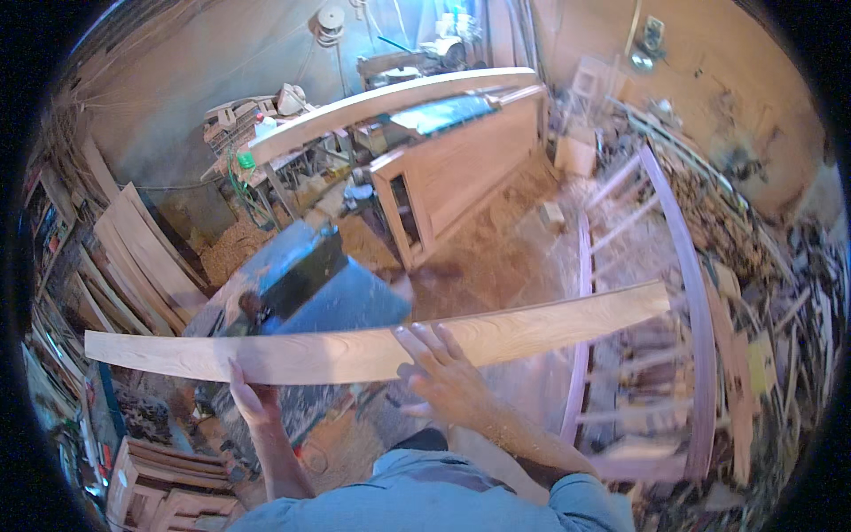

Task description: The person cuts a long wooden plank on a circular saw, then moves to a planer to smooth the plank. They handle the wood with both hands, feed it through the machines, and stack the finished pieces.

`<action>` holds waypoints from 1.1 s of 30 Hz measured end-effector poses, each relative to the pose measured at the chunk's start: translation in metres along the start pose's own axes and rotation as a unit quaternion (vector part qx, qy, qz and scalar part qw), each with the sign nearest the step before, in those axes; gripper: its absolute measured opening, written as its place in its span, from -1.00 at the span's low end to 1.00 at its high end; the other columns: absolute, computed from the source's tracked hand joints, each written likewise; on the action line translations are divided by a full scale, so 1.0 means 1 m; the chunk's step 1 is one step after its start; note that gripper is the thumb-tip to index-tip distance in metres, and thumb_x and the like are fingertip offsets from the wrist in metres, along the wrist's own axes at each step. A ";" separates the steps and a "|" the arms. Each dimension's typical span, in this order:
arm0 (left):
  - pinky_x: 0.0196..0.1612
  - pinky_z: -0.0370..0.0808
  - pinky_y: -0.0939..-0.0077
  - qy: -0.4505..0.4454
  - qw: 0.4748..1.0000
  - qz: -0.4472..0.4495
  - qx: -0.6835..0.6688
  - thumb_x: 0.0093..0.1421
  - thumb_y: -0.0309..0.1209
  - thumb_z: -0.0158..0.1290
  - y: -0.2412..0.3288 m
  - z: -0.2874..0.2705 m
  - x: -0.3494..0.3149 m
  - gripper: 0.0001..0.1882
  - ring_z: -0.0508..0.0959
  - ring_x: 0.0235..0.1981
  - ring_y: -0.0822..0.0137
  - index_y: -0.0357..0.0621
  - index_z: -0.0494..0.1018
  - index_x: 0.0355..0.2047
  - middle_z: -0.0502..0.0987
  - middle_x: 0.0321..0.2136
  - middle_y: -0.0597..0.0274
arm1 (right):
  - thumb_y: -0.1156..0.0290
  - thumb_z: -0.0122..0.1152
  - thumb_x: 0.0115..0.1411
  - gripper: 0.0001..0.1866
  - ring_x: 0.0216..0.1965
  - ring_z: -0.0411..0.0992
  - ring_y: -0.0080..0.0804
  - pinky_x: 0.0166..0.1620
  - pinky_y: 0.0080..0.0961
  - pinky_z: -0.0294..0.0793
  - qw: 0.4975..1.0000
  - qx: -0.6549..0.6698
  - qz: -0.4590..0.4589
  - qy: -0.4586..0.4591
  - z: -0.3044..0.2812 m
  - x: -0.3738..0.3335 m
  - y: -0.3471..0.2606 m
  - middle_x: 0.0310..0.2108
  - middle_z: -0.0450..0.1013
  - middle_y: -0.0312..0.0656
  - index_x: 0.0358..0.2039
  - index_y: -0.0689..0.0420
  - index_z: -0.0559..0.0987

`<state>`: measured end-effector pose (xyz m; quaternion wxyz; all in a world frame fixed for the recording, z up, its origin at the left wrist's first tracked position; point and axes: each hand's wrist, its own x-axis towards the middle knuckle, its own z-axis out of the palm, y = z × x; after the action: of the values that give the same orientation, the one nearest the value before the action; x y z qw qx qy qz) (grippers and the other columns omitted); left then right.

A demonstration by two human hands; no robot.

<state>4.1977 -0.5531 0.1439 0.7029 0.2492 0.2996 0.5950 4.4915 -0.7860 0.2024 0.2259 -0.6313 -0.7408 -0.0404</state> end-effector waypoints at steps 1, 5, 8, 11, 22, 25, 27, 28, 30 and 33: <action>0.16 0.61 0.09 0.018 1.000 0.006 -0.003 0.51 -0.05 -0.02 -0.027 0.025 0.019 -0.44 0.63 0.12 0.12 -0.24 0.38 0.29 0.59 0.13 0.08 | 0.00 0.61 -0.08 -0.38 0.53 0.02 0.22 0.49 0.24 0.06 1.000 0.006 -0.014 -0.005 -0.001 0.027 0.037 0.48 0.10 0.21 -0.16 0.18 0.57; 0.02 0.66 0.35 0.156 0.984 -0.056 -0.064 0.43 -0.22 0.16 -0.121 0.113 0.084 -0.62 0.68 -0.06 0.30 -0.21 0.58 0.11 0.67 -0.03 0.22 | 0.11 0.55 -0.03 -0.47 0.45 0.13 0.28 0.45 0.29 0.10 0.993 -0.089 -0.073 -0.013 -0.015 0.123 0.177 0.38 0.21 0.21 -0.15 0.16 0.59; 0.06 0.67 0.21 0.161 0.977 -0.106 -0.088 0.45 -0.15 0.14 -0.175 0.170 0.115 -0.59 0.68 -0.02 0.24 -0.18 0.53 0.13 0.67 0.00 0.15 | 0.27 0.50 -0.02 -0.55 0.28 0.35 0.20 0.30 0.13 0.33 0.994 -0.009 -0.098 -0.057 -0.035 0.176 0.278 0.23 0.37 0.16 -0.15 0.19 0.58; 0.07 0.65 0.14 0.134 0.978 -0.134 -0.084 0.50 -0.02 0.04 -0.212 0.210 0.153 -0.51 0.68 0.04 0.19 -0.16 0.49 0.18 0.66 0.05 0.09 | 0.34 0.48 -0.06 -0.53 0.13 0.43 0.15 0.18 0.03 0.43 0.985 -0.045 -0.118 -0.119 -0.023 0.221 0.357 0.14 0.43 0.09 -0.13 0.24 0.56; 0.07 0.62 0.45 0.276 0.883 0.128 0.358 0.43 -0.22 0.21 -0.267 0.257 0.180 -0.54 0.66 0.06 0.37 -0.33 0.54 0.17 0.69 0.03 0.07 | 0.32 0.46 -0.05 -0.54 0.01 0.46 0.16 0.04 0.08 0.48 0.963 0.080 -0.234 -0.105 0.190 0.447 0.503 -0.02 0.46 0.02 -0.15 0.26 0.57; 0.03 0.63 0.46 0.361 0.878 0.112 0.295 0.44 -0.41 0.16 -0.282 0.234 0.114 -0.74 0.69 -0.07 0.41 -0.33 0.64 0.01 0.73 -0.07 0.19 | 0.26 0.48 -0.06 -0.51 0.02 0.47 0.17 0.05 0.09 0.50 0.953 0.072 -0.273 -0.109 0.242 0.493 0.494 -0.02 0.45 0.04 -0.15 0.24 0.59; 0.01 0.62 0.47 0.506 0.783 0.164 0.324 0.42 -0.42 0.16 -0.294 0.204 0.085 -0.78 0.68 -0.13 0.45 -0.31 0.67 -0.07 0.73 -0.16 0.25 | 0.23 0.50 -0.06 -0.49 0.03 0.47 0.17 0.06 0.09 0.50 0.947 0.074 -0.286 -0.123 0.275 0.513 0.482 -0.02 0.45 0.05 -0.12 0.23 0.59; -0.02 0.62 0.47 0.576 0.736 0.196 0.298 0.43 -0.37 0.15 -0.302 0.184 0.070 -0.77 0.68 -0.17 0.45 -0.27 0.66 -0.07 0.72 -0.18 0.26 | 0.21 0.51 -0.05 -0.47 0.03 0.47 0.17 0.06 0.09 0.50 0.944 0.080 -0.292 -0.129 0.291 0.518 0.476 -0.01 0.45 0.05 -0.11 0.22 0.59; -0.15 0.60 0.48 0.686 0.663 0.247 0.169 0.45 -0.27 0.13 -0.316 0.137 0.039 -0.74 0.66 -0.26 0.46 -0.20 0.66 -0.09 0.71 -0.24 0.28 | 0.17 0.53 -0.04 -0.44 0.05 0.46 0.15 0.08 0.07 0.50 0.926 0.065 -0.338 -0.154 0.321 0.528 0.464 0.01 0.45 0.05 -0.05 0.18 0.60; -0.34 0.58 0.47 0.742 0.592 0.296 -0.101 0.46 -0.15 0.12 -0.334 0.054 -0.009 -0.70 0.64 -0.37 0.45 -0.12 0.64 -0.13 0.70 -0.30 0.28 | 0.12 0.51 0.06 -0.44 0.13 0.38 0.14 0.17 -0.01 0.48 0.893 0.000 -0.361 -0.269 0.355 0.529 0.458 0.06 0.45 0.11 0.07 -0.01 0.62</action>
<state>4.4649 -0.6181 -0.0537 0.0429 -0.2763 0.5651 0.7762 4.7744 -0.0869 -0.0148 -0.0116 -0.3077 -0.9500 0.0522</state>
